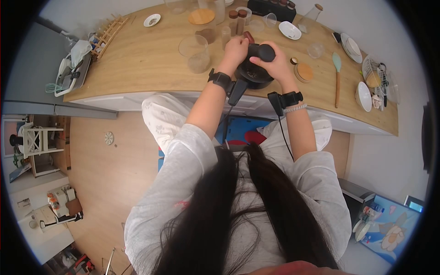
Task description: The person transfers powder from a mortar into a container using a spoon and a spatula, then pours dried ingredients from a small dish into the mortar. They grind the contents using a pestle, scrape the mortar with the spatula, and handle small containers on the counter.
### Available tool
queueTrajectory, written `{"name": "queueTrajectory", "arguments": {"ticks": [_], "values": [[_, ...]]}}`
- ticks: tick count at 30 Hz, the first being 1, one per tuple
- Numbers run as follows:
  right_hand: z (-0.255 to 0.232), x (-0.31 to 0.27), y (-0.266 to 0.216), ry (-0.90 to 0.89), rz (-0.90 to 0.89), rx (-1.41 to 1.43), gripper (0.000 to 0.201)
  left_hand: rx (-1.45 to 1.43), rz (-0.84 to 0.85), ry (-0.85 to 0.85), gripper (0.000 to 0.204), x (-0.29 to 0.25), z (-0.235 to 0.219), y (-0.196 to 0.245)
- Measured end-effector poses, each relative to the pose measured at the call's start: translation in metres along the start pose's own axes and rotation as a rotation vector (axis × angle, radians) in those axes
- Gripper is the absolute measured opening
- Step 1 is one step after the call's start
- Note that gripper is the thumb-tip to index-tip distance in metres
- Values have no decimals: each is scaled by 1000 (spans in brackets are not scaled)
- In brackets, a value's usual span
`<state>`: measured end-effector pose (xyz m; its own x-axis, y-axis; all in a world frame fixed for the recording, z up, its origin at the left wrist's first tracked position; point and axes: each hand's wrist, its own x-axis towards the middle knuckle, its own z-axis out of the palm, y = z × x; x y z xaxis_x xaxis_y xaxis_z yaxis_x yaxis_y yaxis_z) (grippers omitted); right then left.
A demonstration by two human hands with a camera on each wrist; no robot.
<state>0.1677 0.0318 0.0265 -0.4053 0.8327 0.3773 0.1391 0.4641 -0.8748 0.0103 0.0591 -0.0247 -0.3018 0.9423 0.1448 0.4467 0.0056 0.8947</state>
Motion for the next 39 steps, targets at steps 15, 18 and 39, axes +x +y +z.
{"name": "queueTrajectory", "arguments": {"ticks": [15,18,39], "values": [[1,0,6,-156,-4,15,44,6,32,16,35,0,1,-4],[3,3,4,-10,0,18,45,-33,14,8,33,2,2,-2],[-2,2,6,81,15,-62,45,-17,-5,13,33,-1,-2,0]]}}
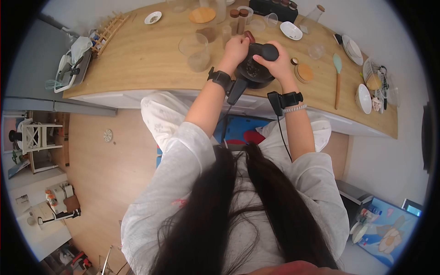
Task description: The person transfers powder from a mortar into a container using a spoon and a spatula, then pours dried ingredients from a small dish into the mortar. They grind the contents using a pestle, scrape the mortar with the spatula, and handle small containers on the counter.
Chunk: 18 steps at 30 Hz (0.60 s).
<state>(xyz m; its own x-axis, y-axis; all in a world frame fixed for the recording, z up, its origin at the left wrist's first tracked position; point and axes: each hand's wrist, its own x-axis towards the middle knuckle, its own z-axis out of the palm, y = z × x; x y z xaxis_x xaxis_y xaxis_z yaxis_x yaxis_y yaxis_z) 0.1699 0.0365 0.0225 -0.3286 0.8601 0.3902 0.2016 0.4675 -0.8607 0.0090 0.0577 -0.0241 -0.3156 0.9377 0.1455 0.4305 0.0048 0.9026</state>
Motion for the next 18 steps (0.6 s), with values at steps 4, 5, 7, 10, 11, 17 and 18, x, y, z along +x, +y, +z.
{"name": "queueTrajectory", "arguments": {"ticks": [4,5,7,10,11,17,18], "values": [[1,-1,-2,-95,-19,39,45,3,10,-11,32,-2,-1,1],[2,0,0,-42,-35,70,45,-9,-14,-20,31,0,-1,1],[1,4,9,75,-2,114,45,10,21,-9,33,1,-1,0],[-12,7,14,176,35,146,44,30,57,7,35,2,1,-5],[-16,9,5,165,32,132,44,31,67,12,34,2,1,-5],[-3,9,-15,52,-33,-103,46,-34,5,-16,30,1,1,-2],[2,8,-16,-13,-26,-153,47,-33,5,-14,30,0,0,-1]]}}
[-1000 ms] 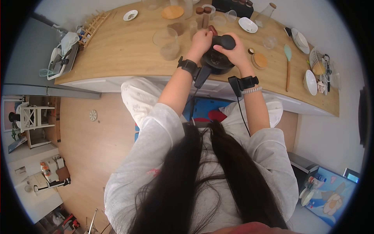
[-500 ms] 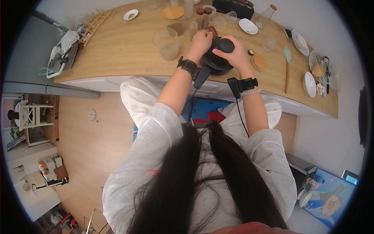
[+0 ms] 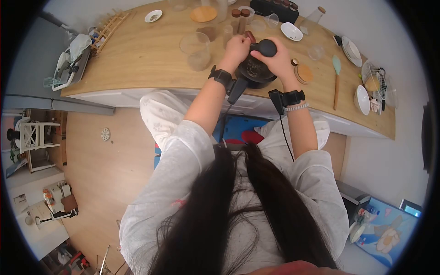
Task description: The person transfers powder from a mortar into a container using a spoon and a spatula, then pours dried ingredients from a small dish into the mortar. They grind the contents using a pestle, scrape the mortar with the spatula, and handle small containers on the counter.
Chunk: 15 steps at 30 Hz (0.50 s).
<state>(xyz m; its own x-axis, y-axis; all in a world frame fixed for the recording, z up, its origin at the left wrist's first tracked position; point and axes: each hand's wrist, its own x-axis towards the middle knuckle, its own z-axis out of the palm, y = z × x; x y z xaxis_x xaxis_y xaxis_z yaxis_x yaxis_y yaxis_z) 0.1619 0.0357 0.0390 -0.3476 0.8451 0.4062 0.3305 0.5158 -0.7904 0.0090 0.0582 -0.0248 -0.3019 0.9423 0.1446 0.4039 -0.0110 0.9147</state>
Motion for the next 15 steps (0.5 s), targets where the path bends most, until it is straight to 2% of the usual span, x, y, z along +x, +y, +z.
{"name": "queueTrajectory", "arguments": {"ticks": [1,3,4,5,7,8,10,14,15], "values": [[3,-1,2,-1,-2,2,47,-7,-4,-3,30,0,0,0],[11,-2,7,-166,-68,105,46,-10,-9,-3,30,1,-1,0],[6,-2,2,-241,-80,67,45,11,26,5,32,2,-1,-2],[2,1,3,-241,-80,68,45,32,60,11,34,2,-1,-4],[-4,9,4,-348,76,62,45,34,60,16,34,1,1,-4],[-4,10,2,-346,78,61,45,34,61,21,34,1,1,-3],[-3,11,-3,-170,56,38,43,26,60,7,35,2,0,-3],[4,8,11,-216,139,239,43,59,20,5,34,3,1,-2],[-4,11,13,-299,154,223,46,63,20,4,34,2,0,-2]]}}
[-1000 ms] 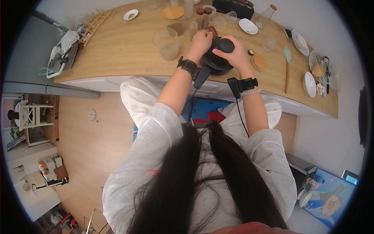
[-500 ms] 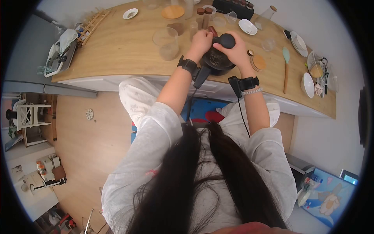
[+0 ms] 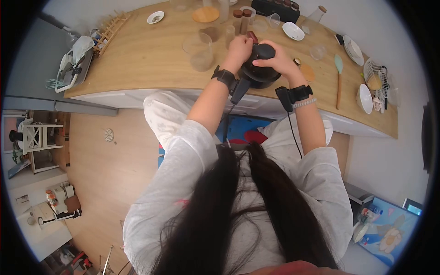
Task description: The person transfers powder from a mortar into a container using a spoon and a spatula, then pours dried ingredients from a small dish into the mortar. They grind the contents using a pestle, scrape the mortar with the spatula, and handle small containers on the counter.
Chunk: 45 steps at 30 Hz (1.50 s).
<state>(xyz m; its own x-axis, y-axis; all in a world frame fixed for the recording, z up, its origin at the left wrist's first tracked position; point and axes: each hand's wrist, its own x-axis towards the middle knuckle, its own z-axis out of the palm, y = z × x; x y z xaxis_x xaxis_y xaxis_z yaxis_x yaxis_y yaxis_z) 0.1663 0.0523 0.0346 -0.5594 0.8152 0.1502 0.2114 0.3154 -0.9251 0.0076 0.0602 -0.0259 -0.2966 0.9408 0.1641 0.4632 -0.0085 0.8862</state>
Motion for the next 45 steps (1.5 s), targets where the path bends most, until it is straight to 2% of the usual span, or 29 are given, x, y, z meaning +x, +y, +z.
{"name": "queueTrajectory", "arguments": {"ticks": [1,2,4,5,6,8,9,11,12,15,16,19,20,22,23,26,28,30,31,32,34,35,37,38,40,41,42,44,45], "values": [[-5,-1,-3,-79,29,-19,49,-28,7,9,31,-1,0,0],[-5,0,-5,-75,32,-18,49,-58,16,17,29,-3,1,1],[-4,2,-10,80,86,-142,50,-70,27,14,29,-2,3,1],[3,2,-3,180,41,-89,50,-79,35,18,29,-1,2,0],[7,1,1,179,40,-90,50,-79,35,19,29,0,3,-1],[13,-1,3,51,43,150,49,-43,-12,1,29,0,1,1],[8,0,2,52,43,150,49,-43,-12,0,29,-1,0,2],[-7,2,-14,-105,126,-119,42,-12,51,33,29,-1,2,0],[-7,3,-12,-102,128,-118,42,-12,52,29,29,-1,3,-1],[2,5,-11,129,-57,-178,44,-88,30,13,29,3,6,-5],[3,2,-12,127,-60,-179,44,-85,19,10,30,2,5,-3],[-2,-3,-11,-135,-127,-124,43,-49,16,10,30,0,2,0],[-7,-1,-11,-134,-126,-124,43,-17,27,16,30,0,1,1],[-17,0,-14,-106,41,-178,46,-7,26,14,30,-2,1,1],[-16,3,-13,-21,25,-231,47,3,27,20,30,0,2,2],[-5,-9,-17,24,-72,-257,48,7,33,17,33,0,0,1],[-10,-8,-16,-59,-88,-208,49,17,34,13,34,-1,0,1],[-21,-4,-28,-213,213,-155,49,29,38,6,34,-2,0,2],[-18,-1,-23,-124,-23,-236,48,21,41,4,34,-3,0,2],[-16,-1,-18,-121,-24,-236,48,12,47,5,34,-2,0,3],[-10,-2,-13,109,-83,-284,44,14,45,4,34,-1,0,3],[-9,-3,-9,110,-84,-282,44,16,41,5,34,-1,0,2],[-7,-8,-7,-140,-154,-126,44,14,48,4,34,0,0,-1],[-11,-6,-12,-138,-154,-125,44,9,55,3,34,1,1,-1],[-24,-2,-23,-200,194,-170,45,-2,51,-7,34,-2,2,-2],[-22,1,-13,-92,-40,-304,45,-16,50,-8,33,0,1,0],[-20,0,-9,-91,-43,-307,45,-18,54,-6,33,0,1,2],[-9,-4,-12,17,-192,-290,46,24,45,-26,32,-1,-2,2],[-6,-8,-14,-87,-104,-257,47,25,40,-22,32,-1,-3,1]]}}
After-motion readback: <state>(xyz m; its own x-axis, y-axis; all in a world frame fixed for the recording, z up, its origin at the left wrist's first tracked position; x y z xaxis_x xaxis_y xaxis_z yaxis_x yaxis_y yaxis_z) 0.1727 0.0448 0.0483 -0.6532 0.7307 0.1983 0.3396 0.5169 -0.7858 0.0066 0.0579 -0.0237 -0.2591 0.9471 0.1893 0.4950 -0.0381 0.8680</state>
